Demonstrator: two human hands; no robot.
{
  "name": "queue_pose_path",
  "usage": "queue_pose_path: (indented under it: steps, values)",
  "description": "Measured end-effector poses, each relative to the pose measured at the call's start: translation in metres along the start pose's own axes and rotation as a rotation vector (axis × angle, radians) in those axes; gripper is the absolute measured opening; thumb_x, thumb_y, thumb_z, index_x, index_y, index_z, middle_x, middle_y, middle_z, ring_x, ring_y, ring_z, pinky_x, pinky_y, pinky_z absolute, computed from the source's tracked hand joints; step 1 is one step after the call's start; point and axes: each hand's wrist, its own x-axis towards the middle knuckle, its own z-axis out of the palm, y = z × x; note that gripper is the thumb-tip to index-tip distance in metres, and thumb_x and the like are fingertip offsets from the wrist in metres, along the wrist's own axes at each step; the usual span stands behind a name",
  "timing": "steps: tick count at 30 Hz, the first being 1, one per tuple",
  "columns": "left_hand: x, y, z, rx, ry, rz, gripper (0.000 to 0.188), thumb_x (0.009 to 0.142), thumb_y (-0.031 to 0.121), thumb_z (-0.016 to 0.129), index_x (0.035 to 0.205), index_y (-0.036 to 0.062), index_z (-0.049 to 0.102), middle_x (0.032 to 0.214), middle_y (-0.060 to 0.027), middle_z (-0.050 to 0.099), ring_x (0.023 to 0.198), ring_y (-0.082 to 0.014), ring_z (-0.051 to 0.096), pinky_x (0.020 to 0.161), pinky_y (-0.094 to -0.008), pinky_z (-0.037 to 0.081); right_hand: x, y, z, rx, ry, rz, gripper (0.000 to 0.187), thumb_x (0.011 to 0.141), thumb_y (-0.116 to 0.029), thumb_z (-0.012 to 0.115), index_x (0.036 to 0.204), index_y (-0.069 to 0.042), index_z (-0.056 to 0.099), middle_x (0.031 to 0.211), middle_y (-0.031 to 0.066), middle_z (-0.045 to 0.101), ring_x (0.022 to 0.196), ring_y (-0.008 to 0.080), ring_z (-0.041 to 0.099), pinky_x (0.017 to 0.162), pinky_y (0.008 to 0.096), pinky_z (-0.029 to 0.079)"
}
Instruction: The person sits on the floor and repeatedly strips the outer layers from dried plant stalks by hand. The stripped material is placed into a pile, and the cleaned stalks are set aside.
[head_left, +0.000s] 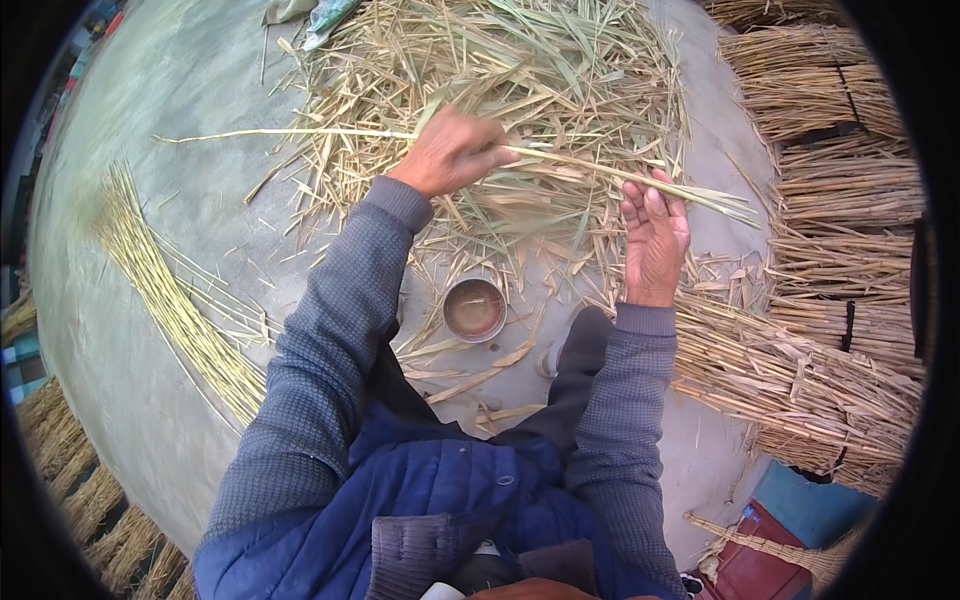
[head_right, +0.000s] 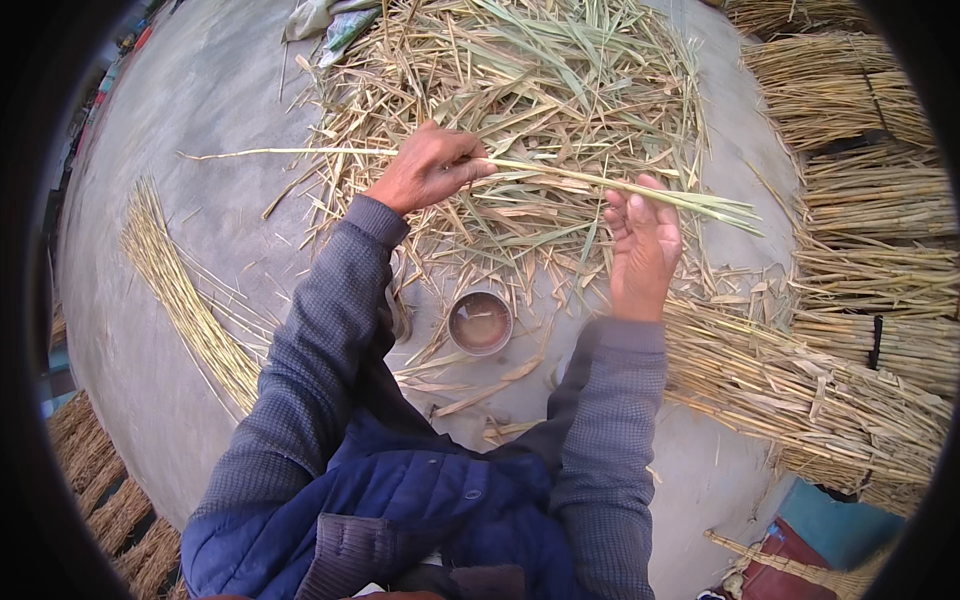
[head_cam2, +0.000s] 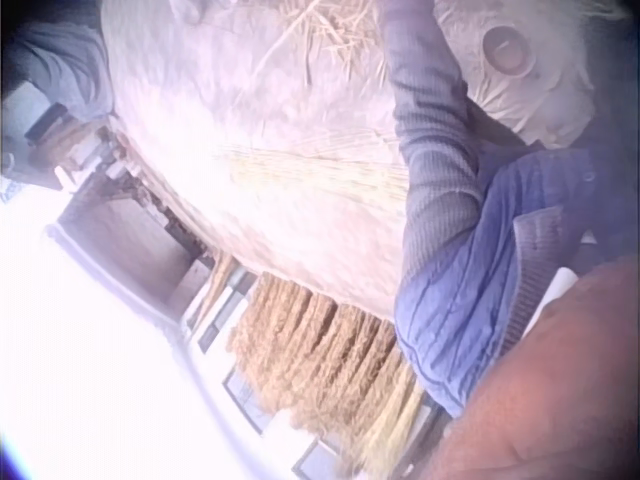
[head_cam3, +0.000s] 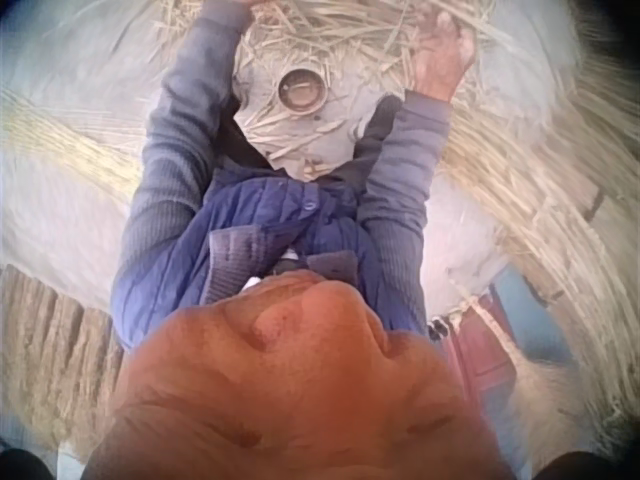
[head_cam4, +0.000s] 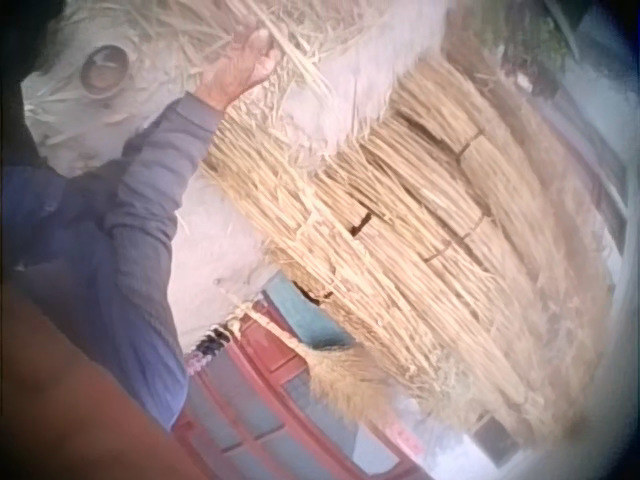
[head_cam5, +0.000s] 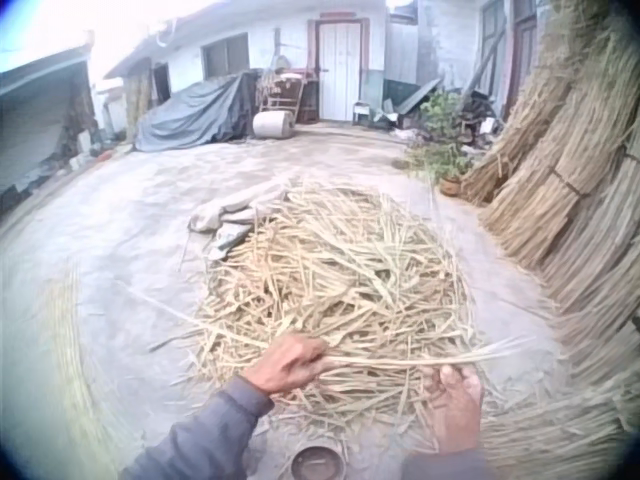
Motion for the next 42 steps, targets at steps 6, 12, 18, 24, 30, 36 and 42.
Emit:
queue_pose_path:
  steps: [6,12,18,24,30,36,42]
  values:
    - [-0.005,0.006,0.003,0.098,-0.073,0.023,0.035,0.089,0.046,0.068,0.096,0.0118,0.07,0.085,-0.0046,0.067,0.092,-0.0228,0.059,0.083,-0.0377,0.037,0.0,-0.001,0.009,-0.134,0.032,0.036,0.042,0.098,-0.013,0.064,0.133,0.005,0.05,0.123,0.0176,0.064,0.106,0.0215,0.067,0.089,0.0306,0.057]
    - [0.009,0.026,0.021,-0.356,0.088,0.097,0.033,0.086,0.043,0.072,0.086,0.0095,0.075,0.062,-0.0079,0.063,0.059,-0.0259,0.061,0.057,-0.0382,0.043,-0.012,0.008,0.019,-0.194,-0.13,0.076,0.045,0.101,-0.02,0.06,0.135,0.008,0.049,0.127,0.0188,0.063,0.108,0.021,0.066,0.093,0.0284,0.055]
    - [0.008,0.019,0.022,-0.477,0.048,-0.028,0.028,0.081,0.037,0.078,0.085,0.01,0.075,0.064,-0.0082,0.065,0.06,-0.025,0.062,0.056,-0.0381,0.044,-0.013,0.007,0.018,-0.291,0.126,0.03,0.034,0.1,-0.027,0.064,0.116,0.003,0.059,0.107,0.0137,0.07,0.097,0.0179,0.069,0.084,0.025,0.055]
    - [0.01,0.02,0.02,-0.545,-0.068,-0.235,0.025,0.078,0.029,0.083,0.085,0.0065,0.076,0.072,-0.0027,0.07,0.066,-0.0123,0.063,0.062,-0.0291,0.048,-0.019,0.016,0.022,-0.256,0.087,-0.014,0.03,0.1,-0.022,0.063,0.113,0.004,0.055,0.101,0.0152,0.069,0.094,0.024,0.072,0.081,0.0291,0.058]
    - [0.01,0.023,0.024,-0.768,-0.13,-0.41,0.018,0.078,0.018,0.085,0.083,0.0034,0.075,0.076,-0.0036,0.073,0.073,-0.0104,0.066,0.069,-0.0273,0.052,-0.02,0.014,0.021,-0.277,0.009,-0.038,0.028,0.101,-0.019,0.06,0.112,0.007,0.057,0.104,0.0188,0.069,0.093,0.0267,0.072,0.081,0.0314,0.059]
    - [0.015,0.016,0.015,-0.946,0.055,-0.561,0.018,0.09,0.018,0.076,0.096,0.0036,0.068,0.085,-0.0031,0.072,0.075,-0.009,0.065,0.067,-0.0214,0.052,-0.024,0.011,0.023,-0.233,-0.021,-0.03,0.028,0.1,-0.019,0.062,0.114,0.005,0.059,0.109,0.0219,0.069,0.094,0.0269,0.072,0.083,0.0322,0.059]
    - [0.006,-0.004,0.003,-0.543,-0.188,-0.299,0.027,0.088,0.026,0.078,0.099,0.003,0.07,0.084,-0.0008,0.071,0.078,-0.0104,0.065,0.071,-0.0253,0.052,-0.022,0.007,0.016,-0.2,0.005,-0.029,0.034,0.1,-0.019,0.062,0.117,0.01,0.061,0.11,0.0224,0.069,0.095,0.0269,0.071,0.084,0.0322,0.059]
